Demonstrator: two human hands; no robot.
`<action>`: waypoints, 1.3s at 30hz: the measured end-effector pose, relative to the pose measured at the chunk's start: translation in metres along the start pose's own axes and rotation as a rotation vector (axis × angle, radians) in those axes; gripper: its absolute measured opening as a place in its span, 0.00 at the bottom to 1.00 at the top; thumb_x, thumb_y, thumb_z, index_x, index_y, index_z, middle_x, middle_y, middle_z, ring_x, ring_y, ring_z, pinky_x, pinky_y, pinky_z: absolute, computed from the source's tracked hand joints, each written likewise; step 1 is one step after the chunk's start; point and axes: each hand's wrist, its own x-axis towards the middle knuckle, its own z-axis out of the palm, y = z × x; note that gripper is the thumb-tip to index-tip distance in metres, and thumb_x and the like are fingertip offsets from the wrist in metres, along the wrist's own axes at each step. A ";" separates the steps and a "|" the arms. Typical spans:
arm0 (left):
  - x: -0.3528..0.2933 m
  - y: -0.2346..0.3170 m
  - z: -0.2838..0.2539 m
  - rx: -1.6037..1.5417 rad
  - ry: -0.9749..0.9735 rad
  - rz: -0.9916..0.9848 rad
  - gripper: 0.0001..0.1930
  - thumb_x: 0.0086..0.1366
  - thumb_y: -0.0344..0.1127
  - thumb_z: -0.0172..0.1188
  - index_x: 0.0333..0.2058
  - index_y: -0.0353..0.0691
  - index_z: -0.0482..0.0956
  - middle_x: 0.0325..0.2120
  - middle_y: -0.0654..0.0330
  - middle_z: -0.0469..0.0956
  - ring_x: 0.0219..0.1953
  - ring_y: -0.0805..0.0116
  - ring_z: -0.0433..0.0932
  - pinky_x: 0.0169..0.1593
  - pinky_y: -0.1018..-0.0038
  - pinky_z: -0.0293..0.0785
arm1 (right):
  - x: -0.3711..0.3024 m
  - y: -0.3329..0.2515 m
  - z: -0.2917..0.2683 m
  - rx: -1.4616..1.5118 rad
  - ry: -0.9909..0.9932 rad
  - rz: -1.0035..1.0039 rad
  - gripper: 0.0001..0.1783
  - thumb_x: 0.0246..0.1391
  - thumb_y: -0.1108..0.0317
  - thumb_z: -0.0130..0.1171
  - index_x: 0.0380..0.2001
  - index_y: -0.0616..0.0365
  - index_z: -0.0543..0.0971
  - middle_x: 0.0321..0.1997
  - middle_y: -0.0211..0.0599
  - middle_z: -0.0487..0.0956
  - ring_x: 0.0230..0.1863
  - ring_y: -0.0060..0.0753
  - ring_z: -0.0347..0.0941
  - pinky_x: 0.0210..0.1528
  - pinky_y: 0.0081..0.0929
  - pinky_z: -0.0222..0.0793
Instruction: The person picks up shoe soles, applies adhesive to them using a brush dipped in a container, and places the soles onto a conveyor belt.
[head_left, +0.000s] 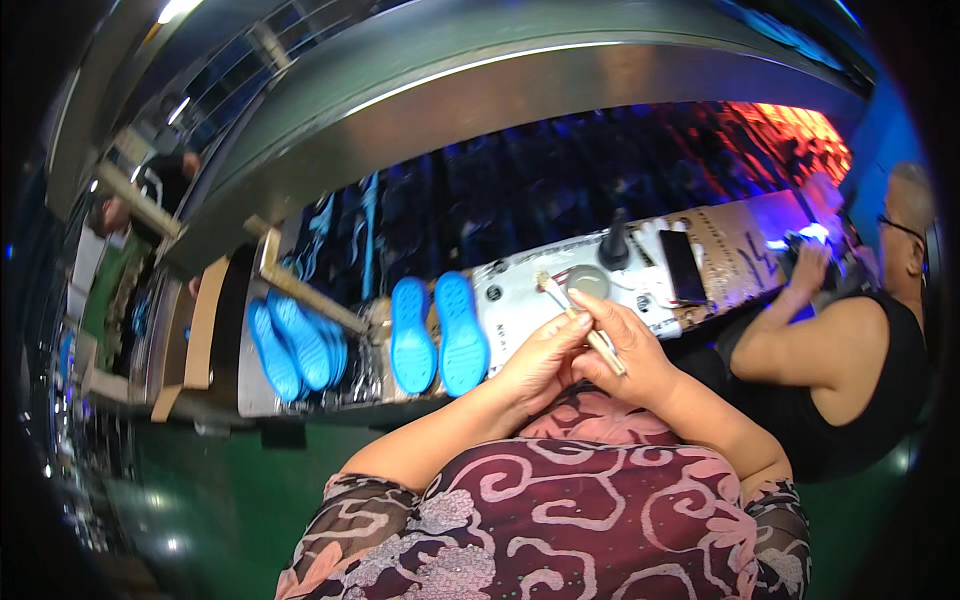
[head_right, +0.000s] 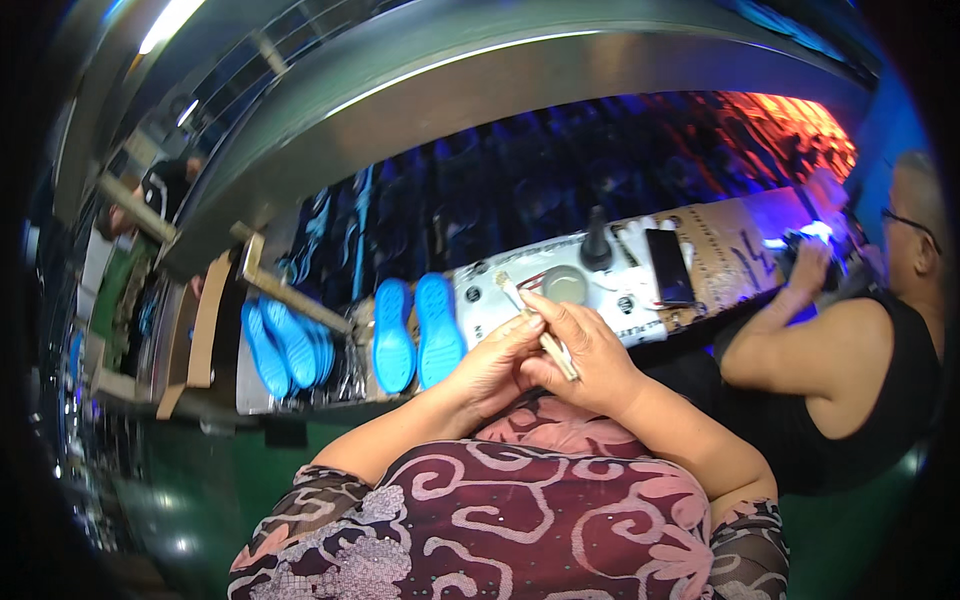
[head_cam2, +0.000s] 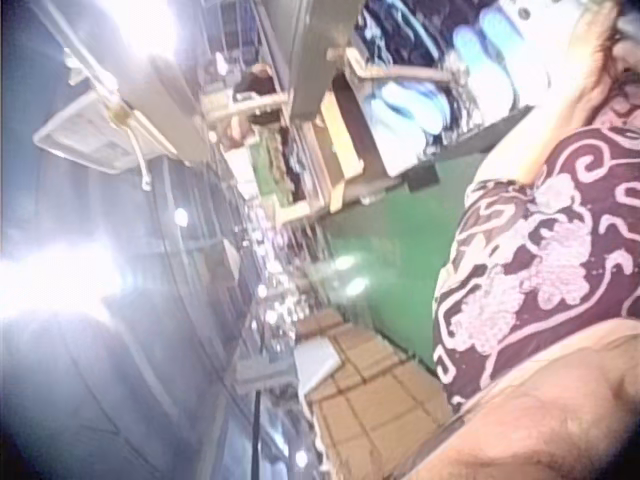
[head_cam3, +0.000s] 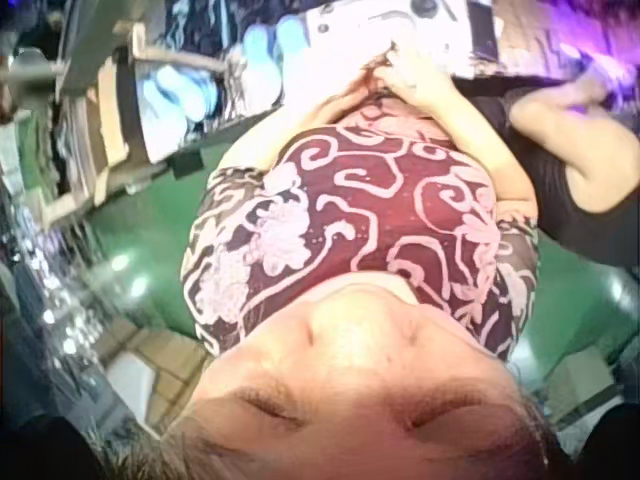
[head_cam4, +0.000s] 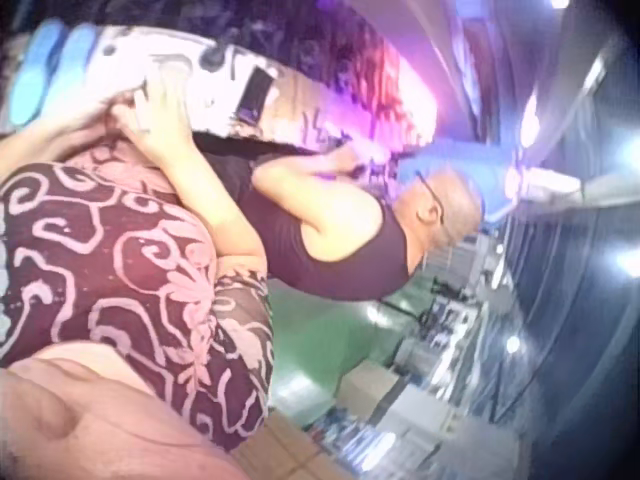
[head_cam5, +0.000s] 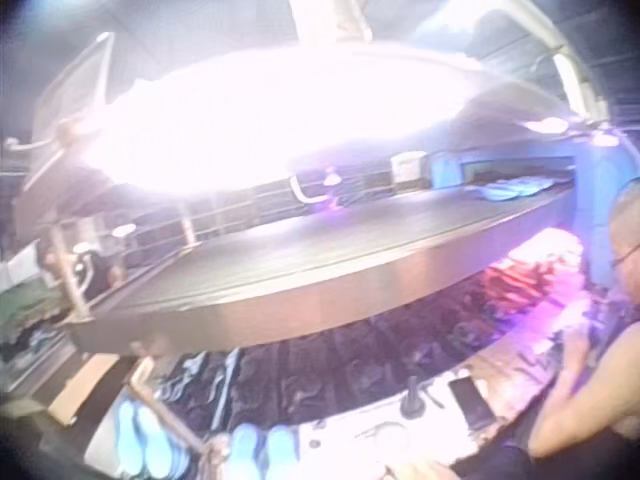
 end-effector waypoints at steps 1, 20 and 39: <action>-0.003 -0.004 -0.015 -0.002 0.032 -0.013 0.15 0.68 0.44 0.52 0.48 0.43 0.70 0.39 0.60 0.77 0.39 0.71 0.78 0.44 0.73 0.78 | 0.006 -0.001 0.008 -0.006 -0.053 0.055 0.33 0.51 0.57 0.60 0.60 0.52 0.65 0.43 0.42 0.75 0.44 0.49 0.70 0.49 0.39 0.65; -0.066 0.028 -0.202 1.875 0.832 -0.297 0.28 0.58 0.40 0.57 0.57 0.40 0.65 0.30 0.47 0.80 0.32 0.47 0.79 0.37 0.56 0.74 | 0.003 0.097 -0.004 0.364 0.277 0.801 0.21 0.64 0.55 0.49 0.31 0.62 0.82 0.21 0.29 0.73 0.27 0.21 0.67 0.36 0.19 0.62; -0.079 -0.005 -0.214 0.408 0.873 -0.150 0.21 0.64 0.37 0.55 0.52 0.32 0.64 0.21 0.61 0.74 0.15 0.68 0.70 0.19 0.77 0.67 | 0.034 0.117 0.019 0.194 0.281 0.666 0.16 0.58 0.58 0.56 0.26 0.60 0.82 0.24 0.40 0.79 0.27 0.35 0.75 0.34 0.30 0.69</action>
